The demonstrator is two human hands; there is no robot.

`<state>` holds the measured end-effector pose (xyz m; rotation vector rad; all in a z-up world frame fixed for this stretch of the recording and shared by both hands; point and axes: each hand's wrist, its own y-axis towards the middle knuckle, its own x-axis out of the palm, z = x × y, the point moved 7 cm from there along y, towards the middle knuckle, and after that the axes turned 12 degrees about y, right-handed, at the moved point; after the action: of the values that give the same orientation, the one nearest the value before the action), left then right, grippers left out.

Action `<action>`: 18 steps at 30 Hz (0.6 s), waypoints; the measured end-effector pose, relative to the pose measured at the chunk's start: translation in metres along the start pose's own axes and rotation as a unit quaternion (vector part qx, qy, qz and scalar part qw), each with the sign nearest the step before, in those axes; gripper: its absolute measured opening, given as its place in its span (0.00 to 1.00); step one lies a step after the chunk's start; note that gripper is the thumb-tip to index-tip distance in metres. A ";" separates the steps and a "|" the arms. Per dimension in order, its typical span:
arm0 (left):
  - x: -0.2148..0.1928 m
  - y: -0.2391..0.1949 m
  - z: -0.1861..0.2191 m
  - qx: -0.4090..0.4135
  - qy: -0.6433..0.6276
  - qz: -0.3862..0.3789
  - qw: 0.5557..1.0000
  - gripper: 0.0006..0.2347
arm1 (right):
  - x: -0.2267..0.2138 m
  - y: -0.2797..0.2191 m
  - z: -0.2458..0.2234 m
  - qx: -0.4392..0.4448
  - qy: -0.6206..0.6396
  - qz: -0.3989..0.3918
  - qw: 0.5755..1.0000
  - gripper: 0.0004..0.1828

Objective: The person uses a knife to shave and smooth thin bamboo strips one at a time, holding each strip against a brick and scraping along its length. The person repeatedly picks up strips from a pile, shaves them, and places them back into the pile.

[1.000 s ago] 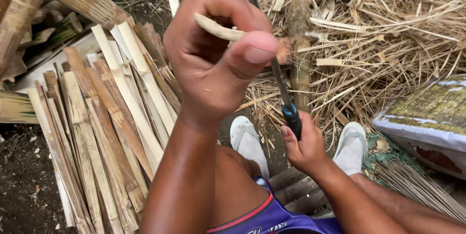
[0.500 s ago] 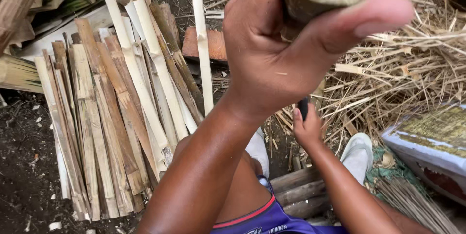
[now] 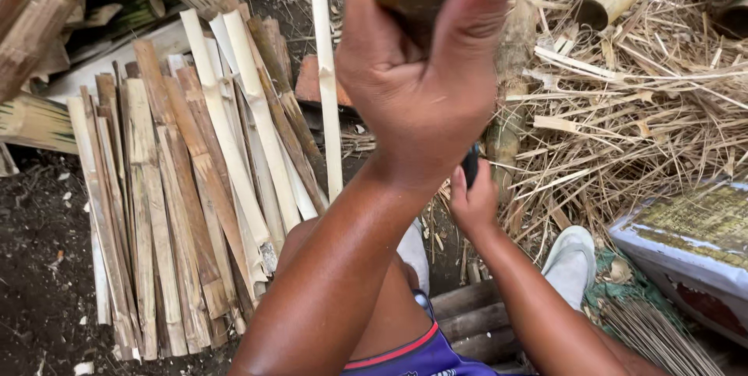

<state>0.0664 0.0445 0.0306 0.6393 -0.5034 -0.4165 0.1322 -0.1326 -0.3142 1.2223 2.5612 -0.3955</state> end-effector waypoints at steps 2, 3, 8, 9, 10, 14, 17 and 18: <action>-0.003 0.006 0.000 0.008 0.008 0.006 1.000 0.07 | 0.015 0.028 0.045 0.042 -0.051 0.005 0.998 0.20; -0.004 0.010 0.000 0.006 0.011 0.000 1.000 0.08 | 0.009 0.042 0.066 0.061 -0.109 0.003 0.992 0.21; -0.001 0.016 -0.007 0.005 0.040 -0.005 0.999 0.11 | 0.003 0.026 0.087 -0.019 -0.040 0.010 0.999 0.21; 0.000 0.017 -0.013 0.003 0.030 -0.011 0.999 0.11 | 0.005 0.021 0.094 0.006 -0.024 0.002 1.000 0.21; 0.001 0.018 -0.020 -0.003 0.031 -0.021 0.999 0.12 | 0.007 0.020 0.102 0.026 -0.007 -0.001 1.000 0.22; -0.003 0.005 -0.077 -0.103 0.123 -0.067 0.985 0.12 | -0.005 0.041 0.147 0.167 -0.143 -0.052 0.974 0.24; -0.025 -0.025 -0.151 -0.275 0.338 -0.119 0.892 0.12 | -0.012 0.038 0.153 0.187 -0.153 -0.064 0.968 0.29; -0.028 -0.029 -0.161 -0.222 0.351 -0.097 0.904 0.11 | -0.019 0.029 0.149 0.181 -0.129 -0.052 0.974 0.28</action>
<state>0.1278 0.1109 -0.1083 0.3544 0.3459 -0.4365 0.1855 -0.1823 -0.4489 1.0617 2.3979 -1.0107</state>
